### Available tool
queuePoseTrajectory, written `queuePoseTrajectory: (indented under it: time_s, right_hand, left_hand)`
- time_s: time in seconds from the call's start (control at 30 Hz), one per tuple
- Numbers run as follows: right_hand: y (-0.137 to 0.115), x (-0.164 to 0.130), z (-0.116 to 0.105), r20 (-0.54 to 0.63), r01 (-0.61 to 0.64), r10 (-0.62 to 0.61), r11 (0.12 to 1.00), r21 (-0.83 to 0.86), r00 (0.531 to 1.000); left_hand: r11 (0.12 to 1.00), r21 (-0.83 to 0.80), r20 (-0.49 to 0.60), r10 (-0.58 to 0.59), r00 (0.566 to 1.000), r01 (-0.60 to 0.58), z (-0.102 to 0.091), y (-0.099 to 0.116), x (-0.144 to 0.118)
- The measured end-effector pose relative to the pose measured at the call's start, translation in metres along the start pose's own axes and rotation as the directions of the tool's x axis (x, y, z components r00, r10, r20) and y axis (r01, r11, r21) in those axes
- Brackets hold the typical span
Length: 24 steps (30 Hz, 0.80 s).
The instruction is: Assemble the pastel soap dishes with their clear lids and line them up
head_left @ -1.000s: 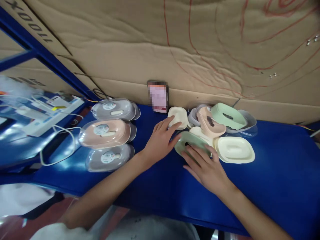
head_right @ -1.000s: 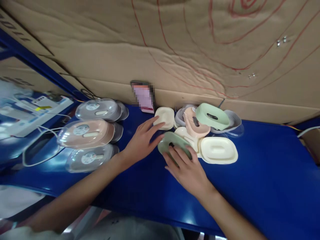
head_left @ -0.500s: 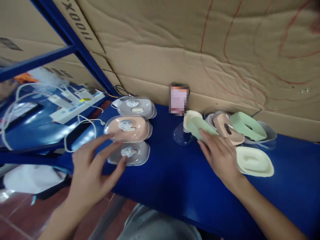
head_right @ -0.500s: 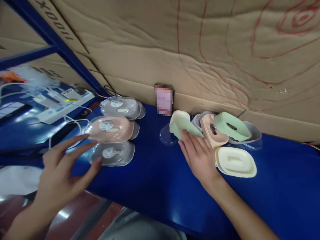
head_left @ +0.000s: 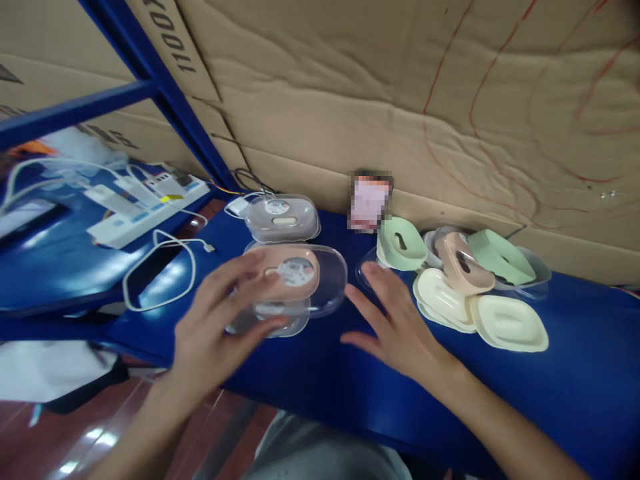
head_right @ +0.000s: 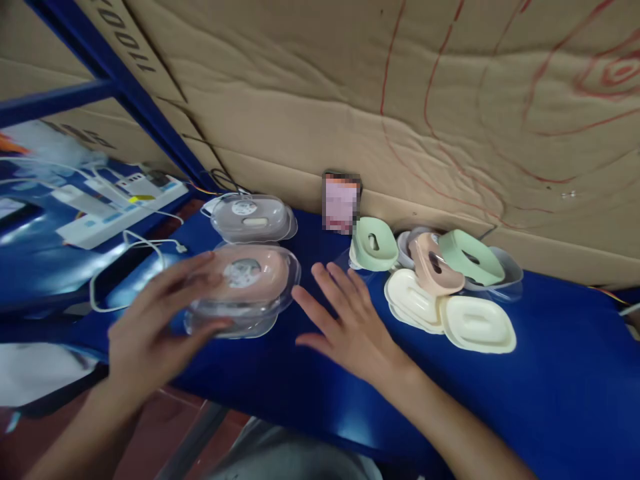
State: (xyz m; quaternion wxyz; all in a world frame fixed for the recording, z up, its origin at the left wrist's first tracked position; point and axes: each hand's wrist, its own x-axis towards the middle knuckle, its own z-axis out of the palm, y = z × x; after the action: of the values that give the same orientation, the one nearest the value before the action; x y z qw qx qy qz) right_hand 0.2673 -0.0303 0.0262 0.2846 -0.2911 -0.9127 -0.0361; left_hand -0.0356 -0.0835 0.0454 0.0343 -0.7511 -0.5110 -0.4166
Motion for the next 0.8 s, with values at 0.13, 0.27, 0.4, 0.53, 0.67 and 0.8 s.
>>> queuePoseTrajectory:
  time_s: [0.13,0.27,0.4,0.53,0.67,0.8]
  right_hand:
    - [-0.015,-0.039,-0.013,-0.082,-0.047,0.063,0.982,0.185,0.995]
    - [-0.023,-0.071,-0.035,-0.182,-0.079,0.119,0.974,0.212,0.976]
    - [-0.021,-0.066,-0.056,-0.154,-0.006,0.042,0.974,0.227,0.987]
    - [-0.002,-0.041,-0.067,-0.118,0.018,0.002,0.986,0.165,0.993]
    - [0.040,-0.023,-0.055,-0.232,-0.164,0.139,0.982,-0.090,0.963]
    - [0.080,-0.016,-0.022,-0.259,-0.298,0.246,0.936,-0.185,0.934]
  left_hand:
    - [0.995,-0.077,0.058,0.065,0.996,-0.061,0.013,0.035,-0.014]
    - [0.964,-0.231,0.186,0.178,0.966,-0.133,0.024,0.048,-0.020]
    - [0.935,-0.320,0.264,0.245,0.933,-0.155,0.038,0.059,-0.014]
    - [0.964,-0.207,0.196,0.208,0.958,-0.167,0.038,0.057,-0.002]
    - [0.988,0.122,0.060,0.089,0.994,-0.096,0.020,0.020,0.006]
    - [0.988,0.156,0.229,-0.044,0.972,0.008,0.009,-0.025,-0.001]
